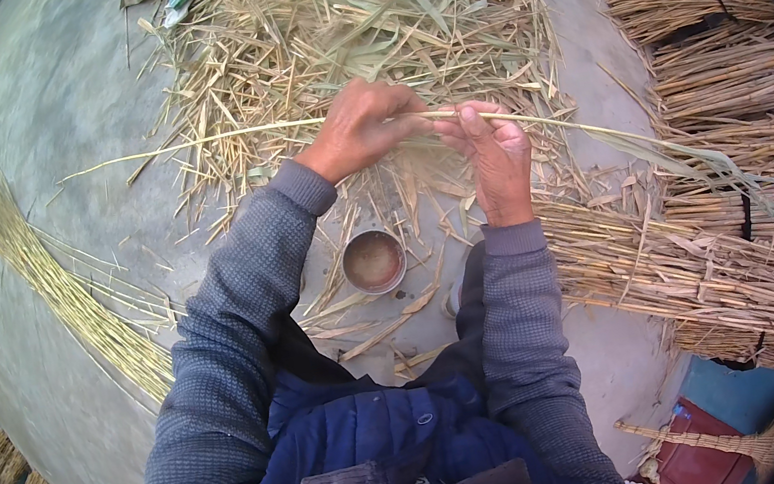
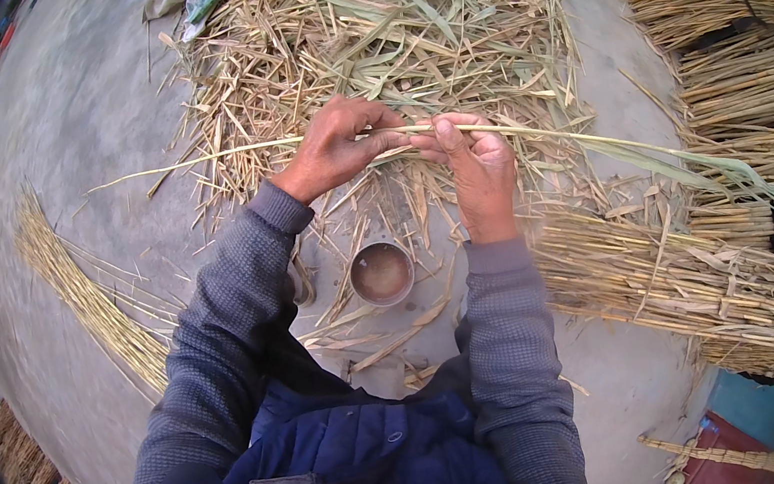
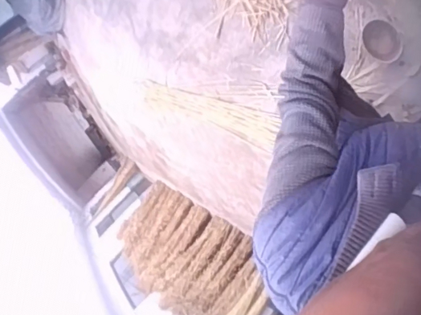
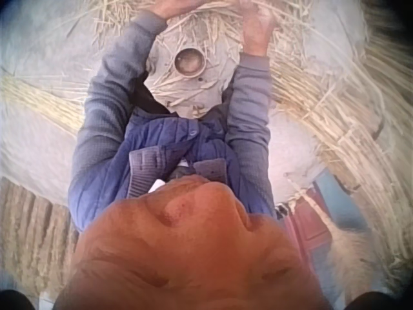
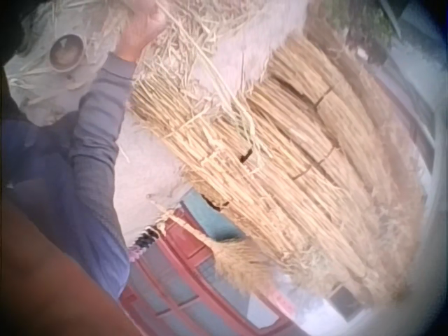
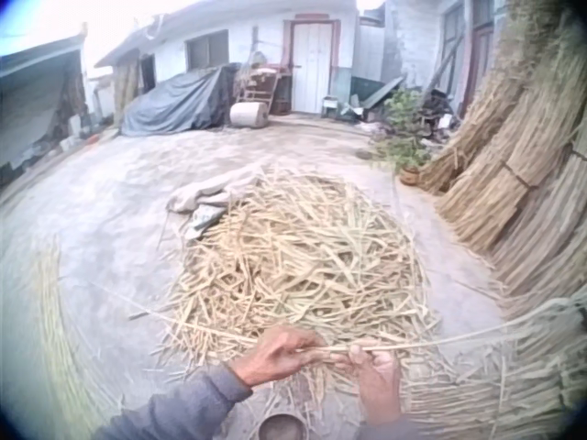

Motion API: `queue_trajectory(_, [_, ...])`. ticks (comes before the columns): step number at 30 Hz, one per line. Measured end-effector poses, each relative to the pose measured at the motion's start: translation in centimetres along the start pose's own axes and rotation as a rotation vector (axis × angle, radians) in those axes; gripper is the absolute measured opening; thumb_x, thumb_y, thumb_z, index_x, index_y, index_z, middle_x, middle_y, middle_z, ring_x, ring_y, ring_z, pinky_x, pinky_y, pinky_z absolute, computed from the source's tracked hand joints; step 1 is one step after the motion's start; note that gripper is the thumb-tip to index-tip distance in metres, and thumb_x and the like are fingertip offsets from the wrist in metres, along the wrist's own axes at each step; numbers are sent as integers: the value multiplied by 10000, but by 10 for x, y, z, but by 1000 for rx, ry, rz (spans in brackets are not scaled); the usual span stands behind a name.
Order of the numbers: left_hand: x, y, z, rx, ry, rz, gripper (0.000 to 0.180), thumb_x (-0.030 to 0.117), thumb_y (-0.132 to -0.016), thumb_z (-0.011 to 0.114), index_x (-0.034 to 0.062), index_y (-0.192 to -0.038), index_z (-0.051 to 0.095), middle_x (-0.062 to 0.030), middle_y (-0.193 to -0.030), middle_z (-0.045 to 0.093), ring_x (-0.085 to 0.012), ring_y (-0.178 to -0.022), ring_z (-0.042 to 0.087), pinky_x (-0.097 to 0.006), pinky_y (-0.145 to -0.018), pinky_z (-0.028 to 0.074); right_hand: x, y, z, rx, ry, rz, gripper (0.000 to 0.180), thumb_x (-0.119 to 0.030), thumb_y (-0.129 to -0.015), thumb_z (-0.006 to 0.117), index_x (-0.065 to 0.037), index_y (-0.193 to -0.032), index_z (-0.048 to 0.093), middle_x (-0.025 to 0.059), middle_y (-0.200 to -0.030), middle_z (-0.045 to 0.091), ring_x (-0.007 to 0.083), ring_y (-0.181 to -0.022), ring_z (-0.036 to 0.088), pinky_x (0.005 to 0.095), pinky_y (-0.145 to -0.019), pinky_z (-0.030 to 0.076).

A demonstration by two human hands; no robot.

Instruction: The person sits on the floor and repeatedly strips the fibrous material from long palm leaves by hand. They pull the fibers off each leaf and place the cleaned stems into a growing pile on the right side of the frame.

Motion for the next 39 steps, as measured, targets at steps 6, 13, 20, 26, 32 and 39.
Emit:
queue_trajectory(6, [-1, 0, 0, 37, 290, -321, 153, 175, -879, 777, 26, -896, 748, -84, -834, 750, -172, -737, 705, -298, -648, 541, 3, 0, 8, -46, 65, -31, 244, -170, -986, 682, 6, -1135, 601, 170, -1096, 711, 223, -947, 732, 299, -831, 601])
queue_trajectory(13, [-44, 5, -75, 467, 607, -516, 173, 179, -919, 765, 36, -996, 705, -74, -882, 760, -94, -773, 697, -272, -732, 581, 7, -3, -20, 108, 11, 0, 240, -152, -985, 680, 21, -1129, 595, 176, -1040, 719, 217, -878, 741, 277, -751, 621])
queue_trajectory(20, [-73, 27, -139, 820, 634, -493, 238, 192, -920, 774, 8, -1030, 671, -60, -881, 748, -61, -687, 607, -208, -664, 528, -3, -5, -44, 192, 0, -25, 222, -126, -990, 667, 40, -1115, 587, 170, -959, 709, 221, -833, 741, 259, -709, 616])
queue_trajectory(26, [-57, 11, -91, 245, -573, -206, 376, 374, -862, 777, 67, -1069, 708, -79, -845, 717, -186, -814, 630, -332, -708, 485, 4, -4, -33, 157, 6, -5, 259, -159, -984, 687, 38, -1123, 592, 183, -981, 716, 209, -822, 740, 264, -711, 613])
queue_trajectory(32, [-2, -8, -7, -46, -311, 105, 329, 341, -834, 778, 103, -1052, 712, -57, -947, 703, -243, -956, 625, -382, -844, 447, 21, -4, 0, 137, -37, 12, 276, -191, -973, 710, 21, -1121, 612, 164, -990, 730, 174, -801, 733, 246, -687, 584])
queue_trajectory(39, [-25, -3, -31, -81, -329, -34, 124, 233, -846, 764, 118, -844, 721, -11, -756, 679, -201, -785, 634, -360, -787, 414, 6, -5, -12, 89, 34, -56, 323, -122, -941, 728, 14, -1210, 614, 155, -1054, 728, 196, -889, 730, 285, -778, 587])
Point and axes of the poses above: each hand's wrist, its own y-axis away from the middle knuckle, its own z-axis out of the palm, x = y × z, the point moved 4 cm from there along -y, towards the middle knuckle
